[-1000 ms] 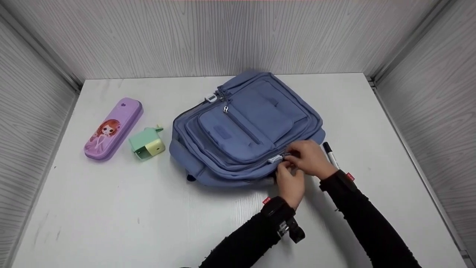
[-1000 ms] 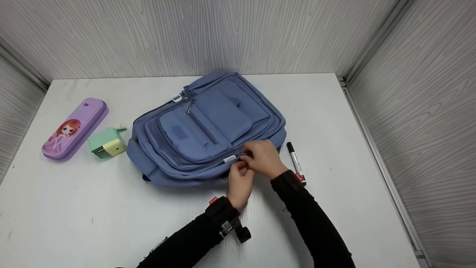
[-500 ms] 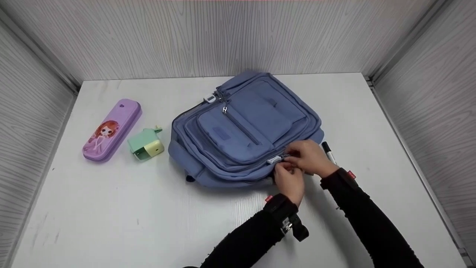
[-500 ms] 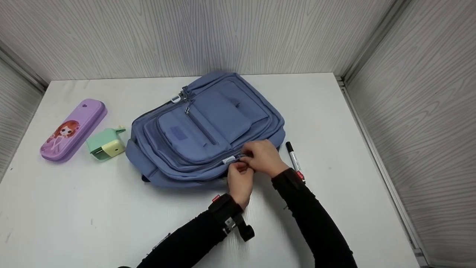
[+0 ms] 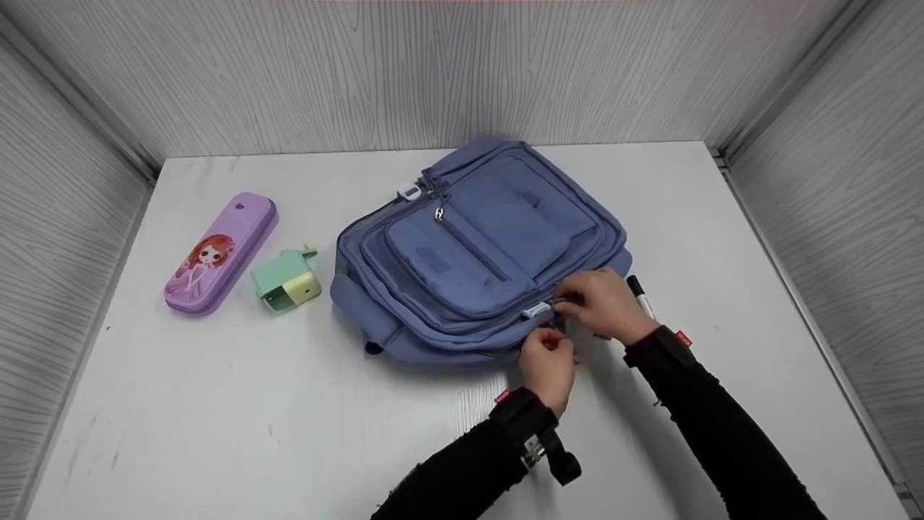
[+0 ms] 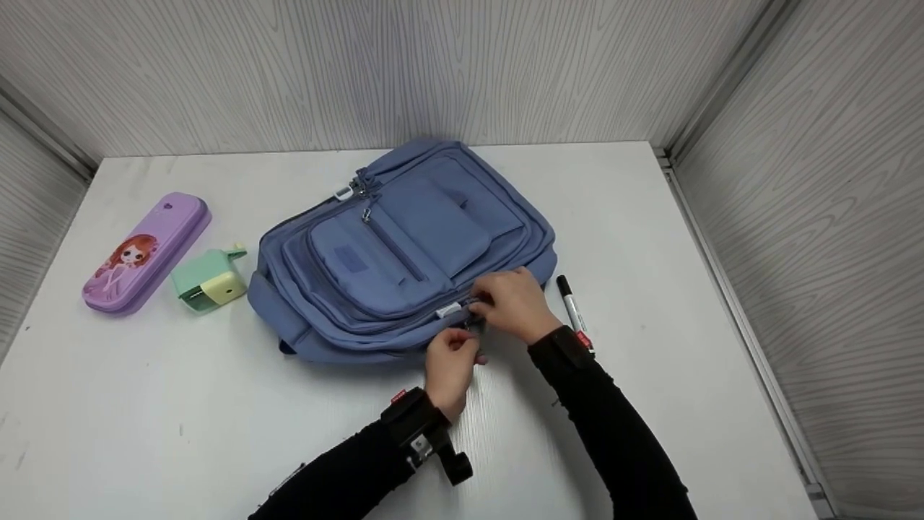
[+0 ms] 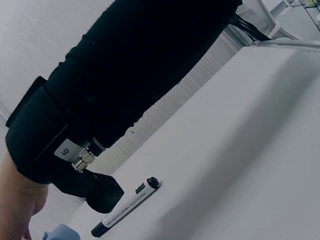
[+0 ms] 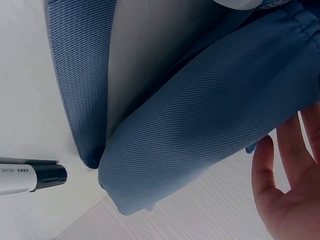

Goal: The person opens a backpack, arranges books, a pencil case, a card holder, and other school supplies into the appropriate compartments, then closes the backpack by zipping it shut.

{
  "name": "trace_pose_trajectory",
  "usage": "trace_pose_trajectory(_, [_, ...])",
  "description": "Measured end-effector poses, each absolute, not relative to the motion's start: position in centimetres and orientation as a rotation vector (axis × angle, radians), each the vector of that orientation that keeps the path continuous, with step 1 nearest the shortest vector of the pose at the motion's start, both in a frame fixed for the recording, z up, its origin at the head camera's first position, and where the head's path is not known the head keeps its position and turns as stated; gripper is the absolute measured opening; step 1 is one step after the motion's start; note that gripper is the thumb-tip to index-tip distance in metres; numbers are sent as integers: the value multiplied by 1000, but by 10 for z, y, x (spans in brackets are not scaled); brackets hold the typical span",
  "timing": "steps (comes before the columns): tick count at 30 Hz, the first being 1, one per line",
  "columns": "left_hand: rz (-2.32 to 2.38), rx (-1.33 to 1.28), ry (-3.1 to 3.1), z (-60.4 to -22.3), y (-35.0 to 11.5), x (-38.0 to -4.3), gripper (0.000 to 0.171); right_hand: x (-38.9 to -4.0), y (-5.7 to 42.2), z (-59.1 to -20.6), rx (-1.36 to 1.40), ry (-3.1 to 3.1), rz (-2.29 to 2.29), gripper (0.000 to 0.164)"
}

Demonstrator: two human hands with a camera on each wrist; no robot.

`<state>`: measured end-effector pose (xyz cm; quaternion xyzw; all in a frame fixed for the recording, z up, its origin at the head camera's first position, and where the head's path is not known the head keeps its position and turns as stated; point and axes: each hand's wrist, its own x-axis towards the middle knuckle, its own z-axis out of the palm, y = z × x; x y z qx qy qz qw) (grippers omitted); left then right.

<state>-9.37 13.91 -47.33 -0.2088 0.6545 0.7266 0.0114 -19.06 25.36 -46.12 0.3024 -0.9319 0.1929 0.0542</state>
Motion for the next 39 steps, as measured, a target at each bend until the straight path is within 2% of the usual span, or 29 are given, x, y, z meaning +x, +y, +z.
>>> trace_pose_trajectory(8, [2201,-478,2216,-480,112,-78,1,-188,253,-463,866,-2825,500,11])
trace_pose_trajectory(19, [2223,-324,2333,-490,82,-58,8,-195,265,-469,808,-2795,496,12])
trace_pose_trajectory(30, [2126,-313,2623,-490,42,-61,20,-199,271,-470,809,-2763,498,11])
trace_pose_trajectory(39, [2074,-191,2848,-487,14,-62,24,-199,272,-475,859,-2669,436,8])
